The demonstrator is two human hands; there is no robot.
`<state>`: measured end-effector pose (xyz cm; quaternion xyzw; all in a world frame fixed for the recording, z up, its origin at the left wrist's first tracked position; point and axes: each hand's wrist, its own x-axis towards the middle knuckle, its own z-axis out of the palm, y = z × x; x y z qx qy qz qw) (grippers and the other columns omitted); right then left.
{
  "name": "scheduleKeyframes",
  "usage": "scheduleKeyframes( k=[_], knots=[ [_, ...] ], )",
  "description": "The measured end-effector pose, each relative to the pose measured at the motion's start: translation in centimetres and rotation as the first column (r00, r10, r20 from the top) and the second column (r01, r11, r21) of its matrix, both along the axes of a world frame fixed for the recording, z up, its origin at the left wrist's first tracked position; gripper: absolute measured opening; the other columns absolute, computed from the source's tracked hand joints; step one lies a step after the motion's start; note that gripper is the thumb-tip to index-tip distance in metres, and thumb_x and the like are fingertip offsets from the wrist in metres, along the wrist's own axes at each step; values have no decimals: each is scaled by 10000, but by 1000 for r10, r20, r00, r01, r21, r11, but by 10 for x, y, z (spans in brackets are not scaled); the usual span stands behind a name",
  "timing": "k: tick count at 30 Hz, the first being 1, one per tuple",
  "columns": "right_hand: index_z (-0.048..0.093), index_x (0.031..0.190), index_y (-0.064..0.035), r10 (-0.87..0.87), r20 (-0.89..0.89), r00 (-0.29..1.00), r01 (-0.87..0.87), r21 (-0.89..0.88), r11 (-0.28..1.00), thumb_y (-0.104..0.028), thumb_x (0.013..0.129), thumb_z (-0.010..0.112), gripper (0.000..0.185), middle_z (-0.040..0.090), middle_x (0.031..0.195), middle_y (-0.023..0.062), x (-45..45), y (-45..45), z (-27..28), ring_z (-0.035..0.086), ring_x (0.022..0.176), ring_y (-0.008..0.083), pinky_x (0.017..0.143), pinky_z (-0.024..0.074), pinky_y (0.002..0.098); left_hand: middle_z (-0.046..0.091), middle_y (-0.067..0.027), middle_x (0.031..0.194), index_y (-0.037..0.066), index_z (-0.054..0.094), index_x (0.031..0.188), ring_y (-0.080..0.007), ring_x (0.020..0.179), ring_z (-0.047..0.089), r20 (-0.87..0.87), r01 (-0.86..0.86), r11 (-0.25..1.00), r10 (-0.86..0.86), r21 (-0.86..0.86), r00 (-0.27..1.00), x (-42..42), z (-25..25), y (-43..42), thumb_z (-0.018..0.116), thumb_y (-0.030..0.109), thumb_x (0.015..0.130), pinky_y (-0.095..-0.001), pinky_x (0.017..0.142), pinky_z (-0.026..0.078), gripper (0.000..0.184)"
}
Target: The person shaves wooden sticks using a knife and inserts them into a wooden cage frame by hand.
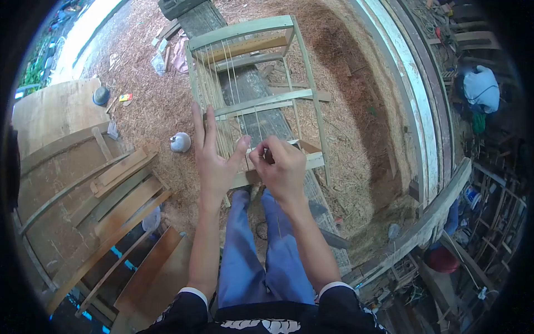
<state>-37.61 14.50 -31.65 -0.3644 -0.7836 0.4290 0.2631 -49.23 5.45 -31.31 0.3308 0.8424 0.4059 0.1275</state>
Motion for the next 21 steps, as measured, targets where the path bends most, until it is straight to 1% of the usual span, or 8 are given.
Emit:
scheduleKeyframes(
  k=[1,4,7,10,13,16,19,21],
  knots=[
    [609,761,-48,1,1,1000,-1,-1,1000,-43,741,792,185,617,647,78,0,1,1,619,550,216,502,466,344,172,-210,1667,10,350,1550,-385,1516,254,3,-2,1000,2,-5,1000,1,0,1,811,269,830,-462,1205,275,893],
    [612,763,-48,46,19,999,-47,66,997,-37,739,792,182,619,649,78,2,2,-3,620,551,212,505,468,339,175,-196,1666,19,355,1547,-419,1486,300,-61,-2,1000,0,-27,998,1,-2,0,787,353,842,-486,1178,331,892],
    [614,764,-48,31,33,999,-33,52,998,-32,738,792,180,623,655,79,2,2,-1,628,559,207,506,471,333,179,-202,1664,7,358,1541,-423,1482,305,-92,5,999,-8,-33,996,0,-2,1,784,356,844,-482,1175,337,889],
    [617,769,-44,15,9,1000,-15,10,1000,-26,739,787,174,627,659,83,2,2,1,632,559,207,506,472,329,182,-206,1662,-3,357,1538,-429,1476,313,-88,5,999,-9,-42,996,0,-1,1,786,356,843,-480,1167,351,893],
    [621,777,-40,6,25,1000,-7,8,1000,-26,748,783,166,631,657,86,3,2,0,632,552,209,503,472,324,184,-207,1661,5,354,1542,-435,1471,319,-98,7,999,-11,-46,995,1,1,2,786,356,841,-481,1157,364,895],
    [619,778,-38,-31,-5,999,31,-7,999,-27,758,781,163,632,649,90,4,2,0,631,541,209,501,471,319,181,-207,1662,17,352,1547,-432,1472,319,-84,0,999,-4,-50,996,1,1,2,788,355,839,-482,1155,368,898],
    [622,781,-39,-33,0,999,33,-100,994,-32,764,781,160,632,644,92,4,3,3,635,544,206,504,475,318,178,-206,1663,29,346,1554,-430,1475,316,-98,3,999,-7,-49,995,0,0,0,791,359,835,-481,1156,366,907],
    [623,782,-39,5,12,1000,-5,-36,999,-33,764,781,159,633,644,92,3,2,1,635,543,202,504,475,318,177,-203,1664,31,343,1556,-429,1474,317,-82,-2,999,-2,-49,997,0,0,0,791,361,835,-481,1156,366,911]
  ],
)
